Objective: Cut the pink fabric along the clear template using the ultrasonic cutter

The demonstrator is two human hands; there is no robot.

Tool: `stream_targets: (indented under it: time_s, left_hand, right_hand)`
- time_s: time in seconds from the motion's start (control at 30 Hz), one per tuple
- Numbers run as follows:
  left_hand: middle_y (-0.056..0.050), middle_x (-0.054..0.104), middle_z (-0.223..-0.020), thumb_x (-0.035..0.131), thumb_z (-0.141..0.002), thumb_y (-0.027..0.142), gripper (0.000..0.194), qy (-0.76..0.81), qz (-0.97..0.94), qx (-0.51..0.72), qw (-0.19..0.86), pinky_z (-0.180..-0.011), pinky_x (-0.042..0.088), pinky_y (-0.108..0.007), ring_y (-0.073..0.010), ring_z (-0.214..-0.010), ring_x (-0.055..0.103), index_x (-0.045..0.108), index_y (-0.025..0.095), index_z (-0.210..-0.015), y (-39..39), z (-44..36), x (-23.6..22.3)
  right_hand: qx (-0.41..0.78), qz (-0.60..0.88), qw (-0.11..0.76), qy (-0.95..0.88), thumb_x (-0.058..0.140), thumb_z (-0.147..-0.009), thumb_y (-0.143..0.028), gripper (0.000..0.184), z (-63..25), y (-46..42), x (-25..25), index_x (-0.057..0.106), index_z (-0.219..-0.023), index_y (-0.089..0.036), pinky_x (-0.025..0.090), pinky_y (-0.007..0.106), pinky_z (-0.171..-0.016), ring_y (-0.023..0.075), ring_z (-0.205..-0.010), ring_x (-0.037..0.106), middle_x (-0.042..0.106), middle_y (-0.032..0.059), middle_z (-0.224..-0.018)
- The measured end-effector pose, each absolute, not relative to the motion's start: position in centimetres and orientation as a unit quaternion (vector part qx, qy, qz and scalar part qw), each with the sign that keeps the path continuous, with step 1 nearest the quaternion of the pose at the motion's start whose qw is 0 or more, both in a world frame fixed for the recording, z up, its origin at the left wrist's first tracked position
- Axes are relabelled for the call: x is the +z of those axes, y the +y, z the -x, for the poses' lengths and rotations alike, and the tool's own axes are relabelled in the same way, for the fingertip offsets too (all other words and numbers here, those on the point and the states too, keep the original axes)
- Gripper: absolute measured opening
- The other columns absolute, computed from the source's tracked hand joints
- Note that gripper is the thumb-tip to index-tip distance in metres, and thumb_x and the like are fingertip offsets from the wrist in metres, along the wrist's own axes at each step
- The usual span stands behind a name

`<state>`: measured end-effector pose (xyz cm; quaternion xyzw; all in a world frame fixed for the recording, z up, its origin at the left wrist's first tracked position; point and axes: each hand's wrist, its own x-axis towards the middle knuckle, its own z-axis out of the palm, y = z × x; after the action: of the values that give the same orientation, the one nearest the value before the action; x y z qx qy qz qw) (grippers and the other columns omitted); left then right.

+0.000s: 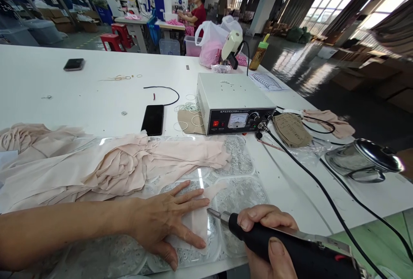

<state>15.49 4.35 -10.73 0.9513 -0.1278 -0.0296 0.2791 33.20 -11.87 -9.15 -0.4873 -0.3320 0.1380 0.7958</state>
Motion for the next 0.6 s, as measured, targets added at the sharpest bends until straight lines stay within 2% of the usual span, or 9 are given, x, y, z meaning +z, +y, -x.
stream_targets:
  time_s: [0.17,0.3,0.4,0.6]
  left_hand:
    - [-0.015,0.024,-0.158,0.068,-0.086,0.049,0.064,-0.131,-0.954,-0.020,0.269,-0.113,0.010,-0.066,-0.0408,-0.145,0.021,0.049,0.027,-0.142,4.6,-15.2,-10.5]
    - [-0.017,0.041,-0.150,0.060,-0.093,0.043,0.056,-0.138,-0.960,0.003,0.245,-0.117,0.005,-0.061,-0.0347,-0.143,0.030,0.048,0.015,-0.140,4.2,-14.4,-10.8]
    - [-0.017,0.047,-0.145,0.055,-0.096,0.039,0.050,-0.153,-0.957,0.015,0.246,-0.118,0.004,-0.060,-0.0323,-0.141,0.035,0.048,0.014,-0.139,3.6,-13.9,-11.4]
    - [-0.015,0.045,-0.147,0.054,-0.098,0.037,0.051,-0.155,-0.959,0.022,0.235,-0.119,0.003,-0.059,-0.0304,-0.142,0.034,0.044,0.014,-0.142,2.7,-13.4,-12.4]
  right_hand:
    - [0.126,0.488,0.814,-0.289,0.060,-0.075,-0.036,0.018,-33.4,-12.3,-9.3,0.057,-0.075,-0.018,0.049,0.031,-0.050,0.0136,-0.054,0.052,0.053,0.0006,-0.065]
    - [0.102,0.472,0.839,-0.250,0.059,-0.070,-0.035,0.017,-34.0,-12.6,-9.6,0.056,-0.074,-0.018,0.047,0.030,-0.049,0.0129,-0.053,0.050,0.048,-0.0006,-0.066]
    - [0.091,0.451,0.851,-0.253,0.058,-0.067,-0.033,0.016,-34.4,-11.9,-9.8,0.058,-0.073,-0.018,0.046,0.030,-0.047,0.0127,-0.050,0.050,0.050,-0.0008,-0.065]
    - [0.077,0.438,0.864,-0.238,0.057,-0.065,-0.029,0.014,-34.4,-10.5,-10.6,0.060,-0.072,-0.017,0.047,0.031,-0.049,0.0125,-0.051,0.051,0.056,0.0006,-0.068]
